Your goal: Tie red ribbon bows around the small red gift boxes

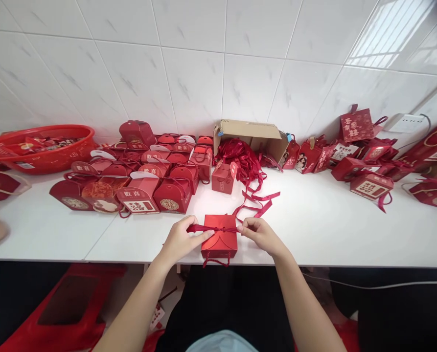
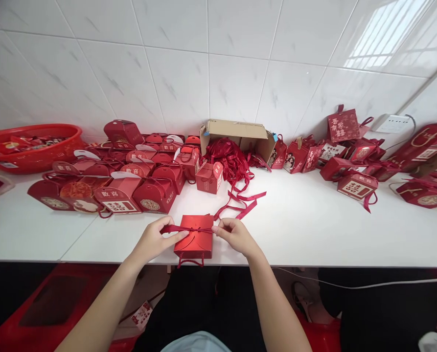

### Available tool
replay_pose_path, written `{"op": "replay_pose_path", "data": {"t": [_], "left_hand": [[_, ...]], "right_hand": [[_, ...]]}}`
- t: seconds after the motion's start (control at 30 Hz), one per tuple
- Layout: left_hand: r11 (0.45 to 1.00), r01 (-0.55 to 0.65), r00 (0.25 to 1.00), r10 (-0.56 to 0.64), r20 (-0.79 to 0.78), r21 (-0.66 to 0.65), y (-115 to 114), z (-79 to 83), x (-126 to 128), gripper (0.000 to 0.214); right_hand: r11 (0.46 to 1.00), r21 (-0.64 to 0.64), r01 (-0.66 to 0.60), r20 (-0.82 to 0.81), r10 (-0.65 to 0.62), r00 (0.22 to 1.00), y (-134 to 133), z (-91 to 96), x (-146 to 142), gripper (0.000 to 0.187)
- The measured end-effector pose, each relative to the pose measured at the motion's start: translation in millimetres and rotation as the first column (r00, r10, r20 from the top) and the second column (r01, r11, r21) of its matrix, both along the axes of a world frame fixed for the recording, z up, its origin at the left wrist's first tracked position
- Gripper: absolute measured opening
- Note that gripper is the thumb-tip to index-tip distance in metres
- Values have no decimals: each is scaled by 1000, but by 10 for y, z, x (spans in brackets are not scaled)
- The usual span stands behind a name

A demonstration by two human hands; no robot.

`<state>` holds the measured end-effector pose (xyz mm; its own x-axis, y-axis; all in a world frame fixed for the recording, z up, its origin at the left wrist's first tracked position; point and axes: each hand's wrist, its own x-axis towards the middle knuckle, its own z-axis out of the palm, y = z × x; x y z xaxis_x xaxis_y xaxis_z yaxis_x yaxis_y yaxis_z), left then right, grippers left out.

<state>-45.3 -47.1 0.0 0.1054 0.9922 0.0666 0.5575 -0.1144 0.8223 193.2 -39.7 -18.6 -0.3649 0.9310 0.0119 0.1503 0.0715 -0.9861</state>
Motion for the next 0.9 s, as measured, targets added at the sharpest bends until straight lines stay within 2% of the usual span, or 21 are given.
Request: {"op": "replay_pose_path", "data": {"t": [0.2, 0.3, 0.37, 0.43, 0.57, 0.63, 0.73, 0.83, 0.9], "left_hand": [[994, 29, 991, -15, -131, 108, 31, -67, -100, 40], [987, 57, 986, -31, -166, 151, 34, -65, -134, 34], [969, 32, 982, 15, -186, 246, 9, -17, -121, 37], [936, 37, 980, 34, -195, 350, -36, 63, -60, 43], [886, 230, 957, -130, -260, 402, -124, 217, 207, 29], [862, 277, 945, -163, -285, 425, -131, 242, 359, 20], [834, 222, 961, -98, -260, 504, -93, 220, 499, 4], [794, 116, 982, -4, -186, 596, -56, 190, 503, 6], [773, 87, 988, 15, -154, 629, -55, 186, 475, 6]], "right_hand": [[995, -96, 15, -45, -20, 999, 7, -19, 47, 40], [992, -125, -26, -103, 13, 995, -55, 84, 108, 34], [991, -120, -66, -135, 49, 990, -116, 191, 158, 33], [990, -108, -95, -171, 76, 982, -175, 297, 189, 33], [995, -73, -72, -279, 49, 959, -235, 433, 145, 28], [997, -73, -38, -316, 13, 949, -243, 456, 99, 24], [996, -93, 4, -331, -35, 943, -253, 448, 66, 21], [992, -112, 62, -290, -93, 953, -253, 395, 75, 21], [993, -55, 107, -196, -116, 974, -235, 347, 59, 22]]}}
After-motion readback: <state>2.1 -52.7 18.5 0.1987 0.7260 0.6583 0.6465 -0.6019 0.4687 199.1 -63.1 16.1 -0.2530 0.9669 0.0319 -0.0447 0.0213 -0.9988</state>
